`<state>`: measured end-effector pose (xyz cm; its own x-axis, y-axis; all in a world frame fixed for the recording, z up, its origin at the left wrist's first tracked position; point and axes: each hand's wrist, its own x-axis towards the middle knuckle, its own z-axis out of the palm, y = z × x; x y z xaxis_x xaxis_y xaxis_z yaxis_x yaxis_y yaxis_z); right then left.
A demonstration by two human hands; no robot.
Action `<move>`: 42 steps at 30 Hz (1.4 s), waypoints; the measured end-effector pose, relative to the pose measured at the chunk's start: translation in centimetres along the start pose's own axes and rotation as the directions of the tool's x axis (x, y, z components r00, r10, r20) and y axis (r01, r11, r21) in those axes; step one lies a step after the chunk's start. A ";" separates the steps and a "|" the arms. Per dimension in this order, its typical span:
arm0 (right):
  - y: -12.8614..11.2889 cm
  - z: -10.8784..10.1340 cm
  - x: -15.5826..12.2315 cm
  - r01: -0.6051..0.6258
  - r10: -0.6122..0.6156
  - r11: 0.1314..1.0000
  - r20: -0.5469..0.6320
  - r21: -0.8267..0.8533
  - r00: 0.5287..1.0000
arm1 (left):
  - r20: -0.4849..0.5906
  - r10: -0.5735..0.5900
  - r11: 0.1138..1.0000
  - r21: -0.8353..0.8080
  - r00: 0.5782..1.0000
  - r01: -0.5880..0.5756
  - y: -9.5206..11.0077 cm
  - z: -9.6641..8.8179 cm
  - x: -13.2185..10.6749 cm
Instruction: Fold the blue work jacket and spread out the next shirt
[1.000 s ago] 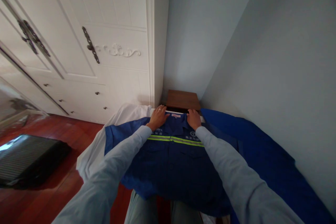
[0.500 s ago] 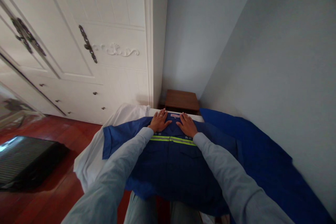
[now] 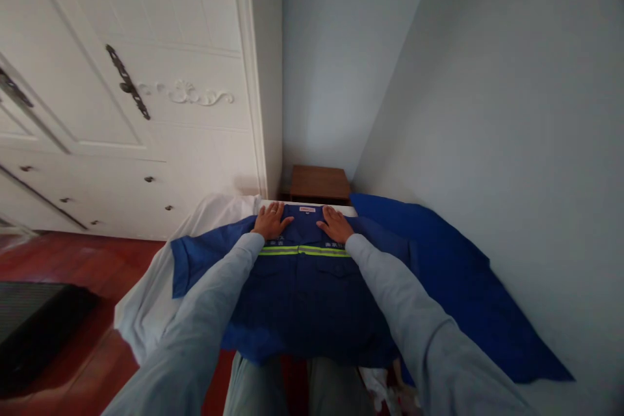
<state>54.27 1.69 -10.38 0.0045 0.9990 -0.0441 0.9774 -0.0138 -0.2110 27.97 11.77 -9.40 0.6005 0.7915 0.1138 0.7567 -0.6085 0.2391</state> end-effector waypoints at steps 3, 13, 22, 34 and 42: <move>2.0 -1.0 -1.8 -0.014 0.017 0.997 0.047 -0.070 0.999 | -0.027 -0.038 0.996 0.081 0.999 0.041 -2.1 -1.7 -1.8; 9.5 -2.6 -9.5 -0.117 0.118 0.991 0.002 -0.069 0.993 | 0.007 -0.137 0.965 0.226 0.990 0.132 -8.2 -5.4 -10.1; 12.9 -4.9 -14.6 -0.394 0.382 0.914 -0.117 -0.099 0.917 | -0.039 -0.321 0.902 0.291 0.946 0.318 -10.1 -8.3 -13.5; 14.6 -12.0 -15.1 -0.609 0.605 0.793 -0.100 -0.007 0.790 | 0.059 -0.480 0.850 0.276 0.875 0.448 -11.9 -13.8 -12.3; 11.5 -11.1 -14.9 -0.625 0.603 0.772 -0.174 -0.119 0.778 | -0.048 -0.459 0.841 0.297 0.887 0.451 -9.7 -12.5 -13.2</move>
<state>67.77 -12.85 -1.31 0.6300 0.7766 0.0082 0.7766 -0.6297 -0.0191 9.45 7.93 -1.19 0.1730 0.9842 0.0371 0.9846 -0.1718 -0.0337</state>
